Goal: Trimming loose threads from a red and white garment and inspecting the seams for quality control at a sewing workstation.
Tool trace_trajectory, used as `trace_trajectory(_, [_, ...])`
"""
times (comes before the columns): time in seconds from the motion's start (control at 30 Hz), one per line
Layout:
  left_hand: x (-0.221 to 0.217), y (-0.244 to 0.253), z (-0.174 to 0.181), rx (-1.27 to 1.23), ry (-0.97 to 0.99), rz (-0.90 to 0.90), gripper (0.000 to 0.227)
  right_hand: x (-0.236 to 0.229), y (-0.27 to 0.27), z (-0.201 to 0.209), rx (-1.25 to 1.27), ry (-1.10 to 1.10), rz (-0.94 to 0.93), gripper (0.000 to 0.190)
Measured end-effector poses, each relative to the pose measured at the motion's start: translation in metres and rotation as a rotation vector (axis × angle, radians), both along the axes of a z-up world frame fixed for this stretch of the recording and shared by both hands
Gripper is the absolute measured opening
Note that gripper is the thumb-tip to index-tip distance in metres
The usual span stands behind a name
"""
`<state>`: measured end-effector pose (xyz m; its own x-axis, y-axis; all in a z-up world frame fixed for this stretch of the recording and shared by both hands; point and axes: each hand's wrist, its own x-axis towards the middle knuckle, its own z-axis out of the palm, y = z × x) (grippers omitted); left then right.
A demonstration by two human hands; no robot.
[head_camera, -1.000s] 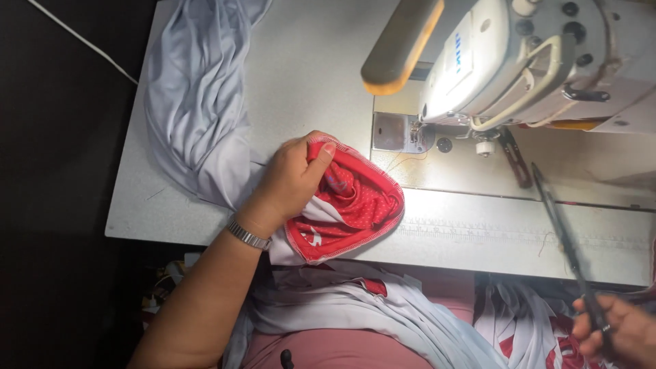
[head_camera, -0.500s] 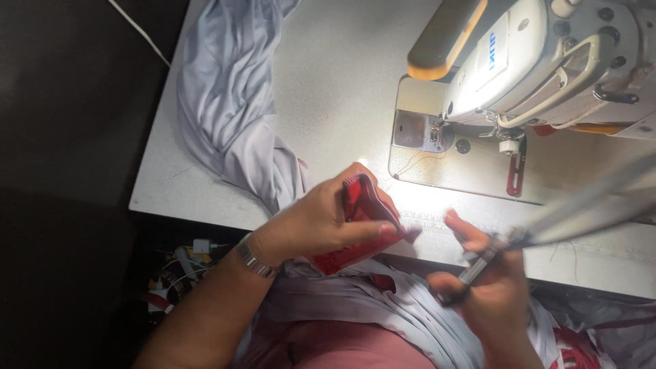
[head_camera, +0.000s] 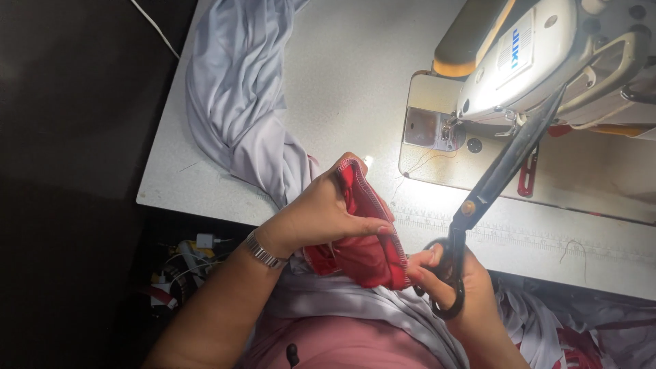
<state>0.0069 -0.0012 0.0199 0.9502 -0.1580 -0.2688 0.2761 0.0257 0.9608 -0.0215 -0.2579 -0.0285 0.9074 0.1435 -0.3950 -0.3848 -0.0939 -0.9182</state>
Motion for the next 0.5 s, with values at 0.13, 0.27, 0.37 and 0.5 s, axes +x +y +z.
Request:
trace_trajectory(0.13, [0.006, 0.002, -0.003, 0.017, -0.049, -0.039, 0.061, -0.003, -0.051, -0.024, 0.048, 0.004, 0.312, 0.070])
trace_trajectory(0.27, [0.008, 0.004, -0.010, 0.048, -0.124, -0.087, 0.055, -0.011, -0.076, -0.035, 0.095, 0.249, 0.520, 0.090])
trace_trajectory(0.37, [0.010, 0.001, -0.009, 0.026, -0.082, -0.029, 0.054, -0.016, -0.086, -0.047, 0.093, 0.333, 0.587, 0.080])
trace_trajectory(0.5, [0.012, 0.000, -0.006, 0.177, -0.035, 0.014, 0.052, -0.016, -0.087, -0.050, 0.048, 0.264, 0.639, 0.066])
